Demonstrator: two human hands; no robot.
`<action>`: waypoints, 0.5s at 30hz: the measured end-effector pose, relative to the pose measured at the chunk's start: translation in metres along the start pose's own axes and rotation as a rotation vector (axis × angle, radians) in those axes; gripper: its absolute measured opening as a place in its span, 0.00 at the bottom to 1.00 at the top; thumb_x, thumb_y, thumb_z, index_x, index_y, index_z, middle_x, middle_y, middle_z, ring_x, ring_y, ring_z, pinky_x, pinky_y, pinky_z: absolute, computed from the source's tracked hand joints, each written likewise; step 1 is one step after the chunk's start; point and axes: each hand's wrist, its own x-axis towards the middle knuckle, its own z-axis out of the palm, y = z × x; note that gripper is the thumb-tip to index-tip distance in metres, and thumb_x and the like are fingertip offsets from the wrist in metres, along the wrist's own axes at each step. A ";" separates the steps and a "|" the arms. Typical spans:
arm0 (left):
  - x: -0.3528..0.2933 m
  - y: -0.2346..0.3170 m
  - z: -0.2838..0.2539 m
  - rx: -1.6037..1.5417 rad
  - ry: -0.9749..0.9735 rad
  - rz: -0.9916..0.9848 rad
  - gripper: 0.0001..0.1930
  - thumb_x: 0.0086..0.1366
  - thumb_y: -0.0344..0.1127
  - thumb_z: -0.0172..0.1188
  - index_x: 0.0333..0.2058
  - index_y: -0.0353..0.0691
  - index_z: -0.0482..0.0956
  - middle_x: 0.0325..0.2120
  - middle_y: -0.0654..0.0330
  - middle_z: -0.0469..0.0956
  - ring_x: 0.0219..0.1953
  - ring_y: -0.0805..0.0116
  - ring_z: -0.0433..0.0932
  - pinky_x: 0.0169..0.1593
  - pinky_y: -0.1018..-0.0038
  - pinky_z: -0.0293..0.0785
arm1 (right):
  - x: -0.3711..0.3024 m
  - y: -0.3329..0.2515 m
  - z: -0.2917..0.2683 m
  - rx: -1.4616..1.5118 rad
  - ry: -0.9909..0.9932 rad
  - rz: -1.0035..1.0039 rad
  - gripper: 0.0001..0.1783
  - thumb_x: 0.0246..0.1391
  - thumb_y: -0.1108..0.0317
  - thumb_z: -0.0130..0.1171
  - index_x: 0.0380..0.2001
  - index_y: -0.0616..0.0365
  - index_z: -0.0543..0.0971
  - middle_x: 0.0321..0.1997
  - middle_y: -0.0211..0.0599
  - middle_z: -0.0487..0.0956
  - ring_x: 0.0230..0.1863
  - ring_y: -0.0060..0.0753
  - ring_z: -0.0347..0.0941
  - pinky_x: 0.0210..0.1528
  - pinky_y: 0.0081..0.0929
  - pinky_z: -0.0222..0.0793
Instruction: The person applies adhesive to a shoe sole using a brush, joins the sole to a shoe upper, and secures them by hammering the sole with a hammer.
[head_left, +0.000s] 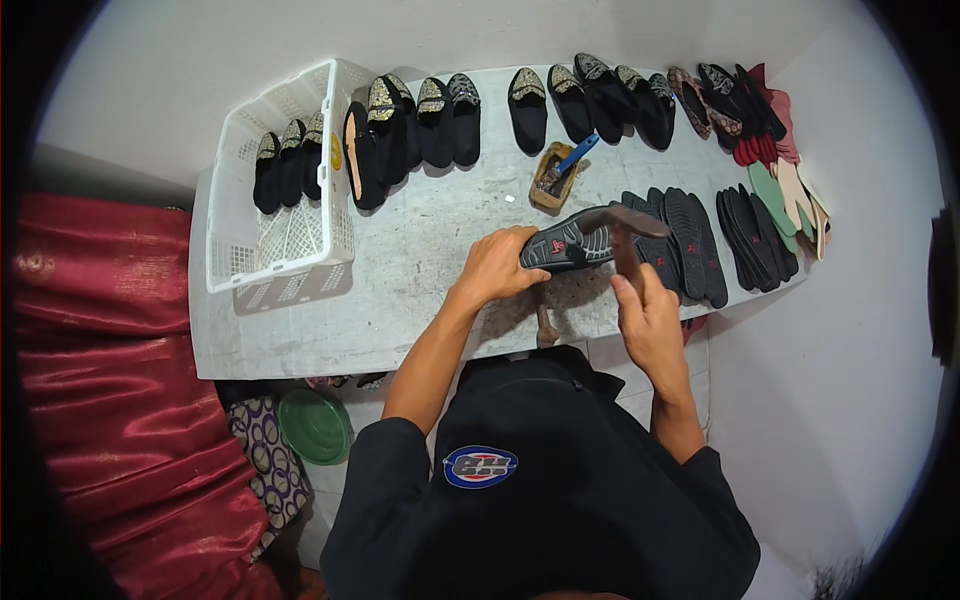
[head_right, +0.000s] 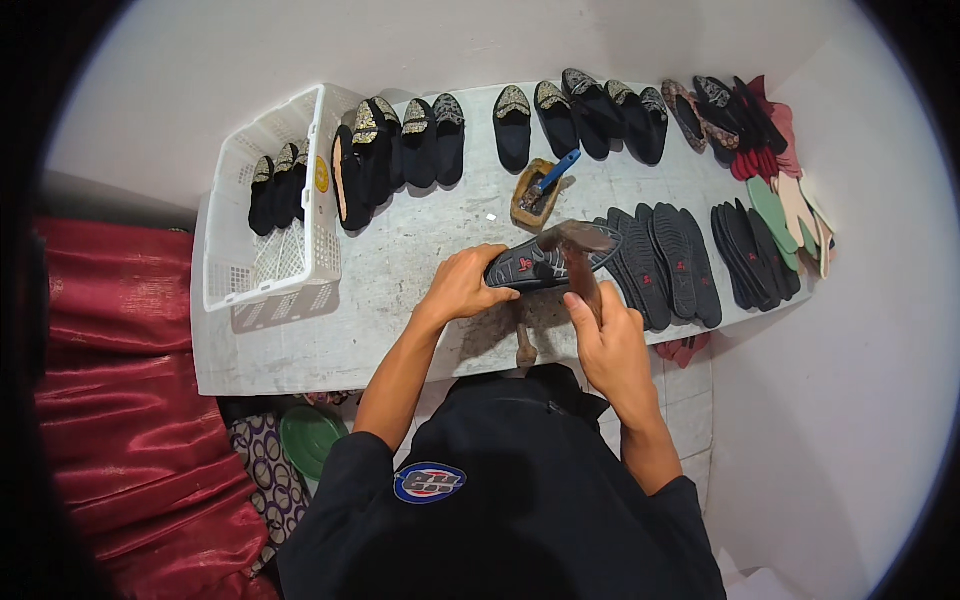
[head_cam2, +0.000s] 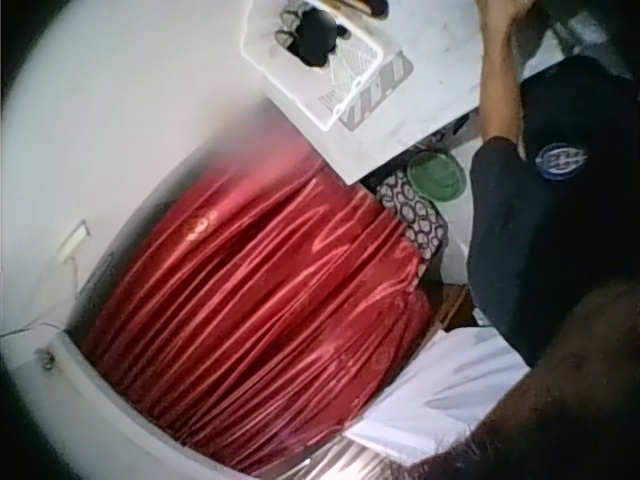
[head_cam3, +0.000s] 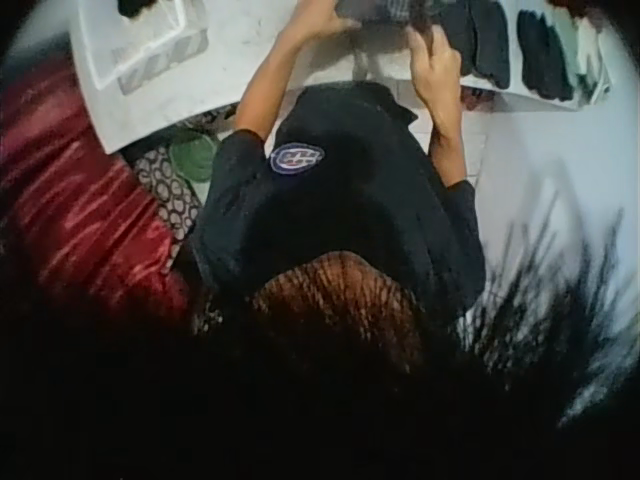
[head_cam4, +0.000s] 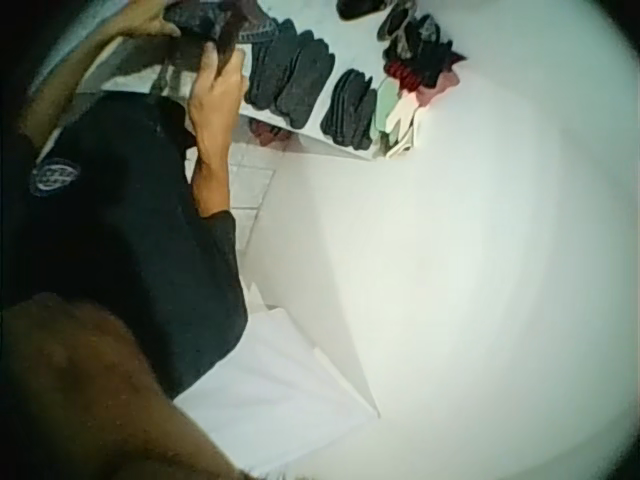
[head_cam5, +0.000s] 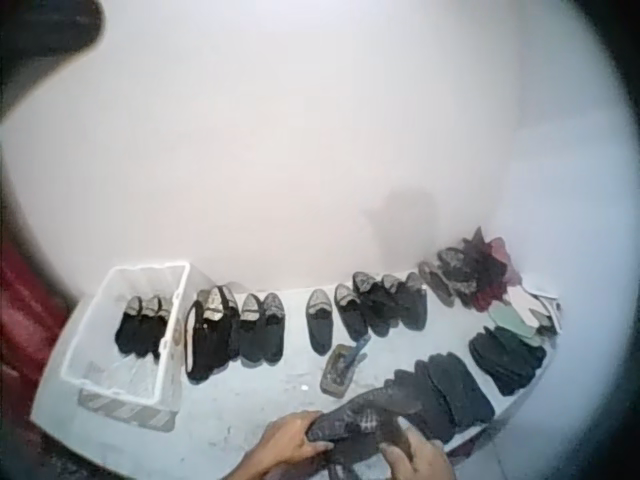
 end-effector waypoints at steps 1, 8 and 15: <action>0.000 0.001 0.001 -0.002 -0.005 -0.001 0.34 0.42 0.46 0.73 0.48 0.35 0.78 0.42 0.46 0.80 0.46 0.47 0.78 0.48 0.59 0.73 | -0.004 -0.007 -0.003 0.082 0.022 -0.001 0.19 0.63 0.58 0.55 0.30 0.66 0.69 0.13 0.39 0.70 0.15 0.32 0.66 0.22 0.33 0.62; 0.002 0.001 0.002 0.000 0.045 0.044 0.34 0.41 0.46 0.73 0.48 0.35 0.78 0.42 0.47 0.80 0.46 0.47 0.78 0.49 0.60 0.73 | -0.002 0.016 0.030 -0.120 0.051 -0.151 0.19 0.61 0.58 0.56 0.33 0.68 0.71 0.21 0.62 0.74 0.27 0.67 0.72 0.29 0.51 0.66; 0.002 -0.003 -0.002 -0.047 -0.017 0.007 0.33 0.40 0.46 0.74 0.45 0.36 0.80 0.41 0.46 0.81 0.44 0.46 0.79 0.47 0.60 0.74 | 0.007 -0.012 0.014 0.008 0.023 -0.104 0.17 0.64 0.60 0.54 0.31 0.66 0.70 0.14 0.42 0.68 0.16 0.29 0.64 0.22 0.34 0.60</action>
